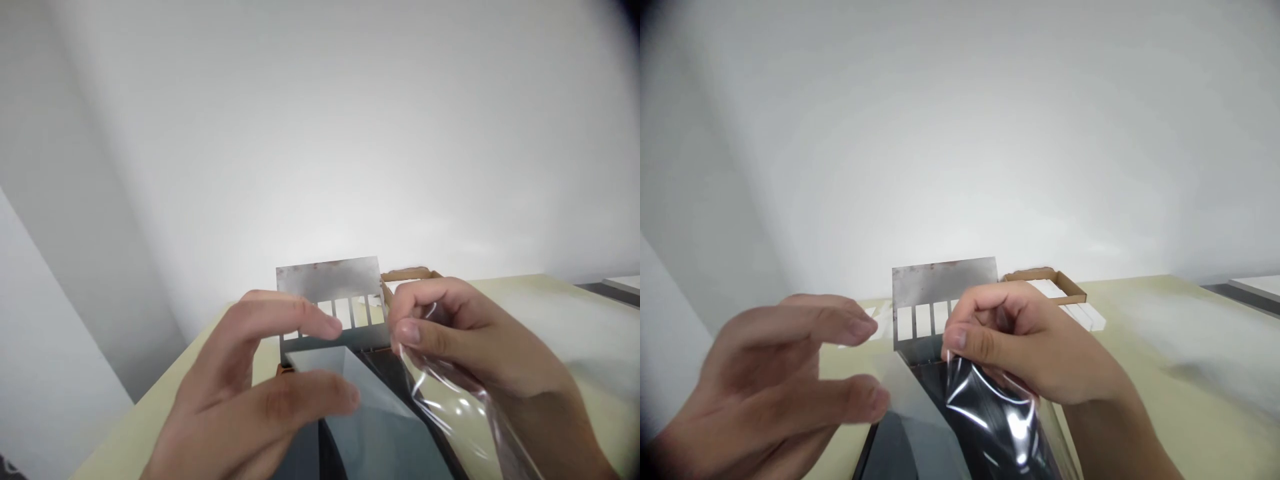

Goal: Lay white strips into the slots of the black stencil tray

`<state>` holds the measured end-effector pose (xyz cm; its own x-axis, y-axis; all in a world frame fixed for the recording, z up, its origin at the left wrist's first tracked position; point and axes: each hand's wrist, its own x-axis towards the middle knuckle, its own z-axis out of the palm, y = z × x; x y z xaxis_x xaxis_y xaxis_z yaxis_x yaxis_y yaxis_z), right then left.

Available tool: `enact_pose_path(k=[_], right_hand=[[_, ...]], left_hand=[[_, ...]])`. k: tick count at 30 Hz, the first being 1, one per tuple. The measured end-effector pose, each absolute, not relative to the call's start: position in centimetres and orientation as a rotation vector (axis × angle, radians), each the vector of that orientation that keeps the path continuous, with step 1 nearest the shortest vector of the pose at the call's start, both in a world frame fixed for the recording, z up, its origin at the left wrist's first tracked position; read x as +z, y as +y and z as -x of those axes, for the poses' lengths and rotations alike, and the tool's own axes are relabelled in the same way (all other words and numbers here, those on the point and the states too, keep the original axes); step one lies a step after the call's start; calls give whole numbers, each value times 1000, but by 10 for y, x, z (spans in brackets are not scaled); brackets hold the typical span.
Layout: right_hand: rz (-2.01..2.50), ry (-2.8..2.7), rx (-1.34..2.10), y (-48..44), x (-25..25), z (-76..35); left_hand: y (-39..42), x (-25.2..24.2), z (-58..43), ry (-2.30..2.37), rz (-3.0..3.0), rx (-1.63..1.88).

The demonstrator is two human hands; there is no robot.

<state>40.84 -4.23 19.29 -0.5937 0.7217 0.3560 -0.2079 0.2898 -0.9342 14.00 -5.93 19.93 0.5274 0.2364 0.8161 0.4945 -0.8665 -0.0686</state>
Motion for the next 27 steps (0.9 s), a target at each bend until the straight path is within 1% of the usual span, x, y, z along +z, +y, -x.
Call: enact_pose_path(k=[5,10,13,16,22,25,27], right_hand=[[591,-1696,1244,-50,194,-425],[609,-1632,1234,-51,193,-440],[649,-1614,1243,-51,194,-448],[661,-1615,1243,-50,195,-449],[688,-1791,1260,-50,193,-427],[670,-1804,1335,-47,188,-421],[652,-1793,1327,-45,185,-422]], left_hand=[[-65,194,-144,-533,2439,-1491],[-67,199,-139,-334,2560,-1308],[-67,202,-136,-275,2608,-1267],[-69,201,-138,-315,2641,-1283],[-76,203,-150,-520,2713,-1352],[-74,204,-153,-482,2831,-1272],[-69,203,-154,-486,2897,-1213]])
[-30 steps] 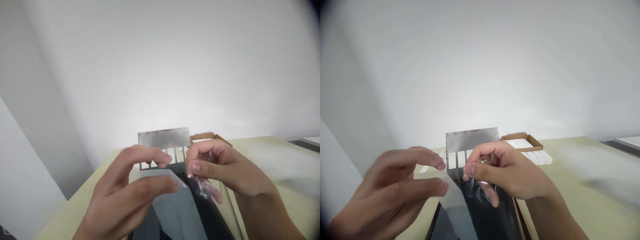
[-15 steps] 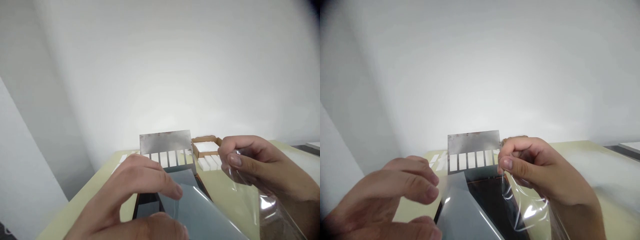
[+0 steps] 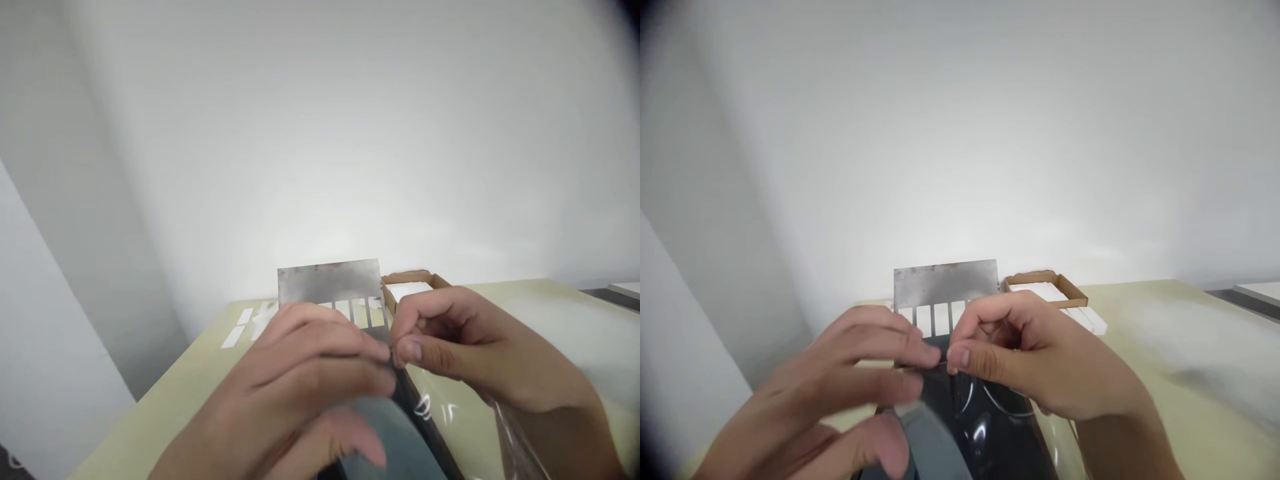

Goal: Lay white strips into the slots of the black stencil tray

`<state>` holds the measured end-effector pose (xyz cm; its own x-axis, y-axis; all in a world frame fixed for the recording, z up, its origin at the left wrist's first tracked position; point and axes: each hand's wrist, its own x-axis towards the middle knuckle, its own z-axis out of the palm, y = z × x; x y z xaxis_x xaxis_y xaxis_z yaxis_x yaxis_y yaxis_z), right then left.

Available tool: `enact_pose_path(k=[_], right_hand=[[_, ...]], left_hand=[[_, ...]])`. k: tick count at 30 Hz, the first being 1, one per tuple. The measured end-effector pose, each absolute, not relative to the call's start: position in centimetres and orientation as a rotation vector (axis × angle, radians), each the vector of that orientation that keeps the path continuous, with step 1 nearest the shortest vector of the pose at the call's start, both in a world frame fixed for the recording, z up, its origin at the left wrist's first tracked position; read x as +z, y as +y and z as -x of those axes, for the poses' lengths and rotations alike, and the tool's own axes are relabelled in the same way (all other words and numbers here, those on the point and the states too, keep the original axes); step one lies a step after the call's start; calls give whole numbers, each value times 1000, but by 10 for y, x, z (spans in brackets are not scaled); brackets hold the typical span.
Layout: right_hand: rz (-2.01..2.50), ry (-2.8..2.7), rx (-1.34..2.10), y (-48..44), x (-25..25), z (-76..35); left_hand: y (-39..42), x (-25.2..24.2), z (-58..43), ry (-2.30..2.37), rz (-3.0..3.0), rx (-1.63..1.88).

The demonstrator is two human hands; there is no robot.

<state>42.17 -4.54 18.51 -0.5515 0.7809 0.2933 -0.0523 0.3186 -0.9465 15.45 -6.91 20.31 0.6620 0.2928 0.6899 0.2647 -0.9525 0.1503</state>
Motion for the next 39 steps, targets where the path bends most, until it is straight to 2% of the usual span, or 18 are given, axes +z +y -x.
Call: enact_pose_path(k=[8,15,23,29,33,39], right_hand=[[671,-1852,1224,-49,197,-423],[1010,-1794,872,-43,205,-448],[828,-1941,1006,-51,204,-449],[674,-1909,1134,-50,201,-438],[574,-1865,1220,-49,201,-431],[562,-1855,1273,-47,203,-423]], left_hand=[[-58,199,-162,518,-2936,1201],[-69,202,-163,504,-2988,1279],[-57,185,-182,774,-2780,1388],[-58,188,-181,610,-2800,1331],[-59,188,-182,486,-2818,1442],[-62,187,-180,611,-2815,1535]])
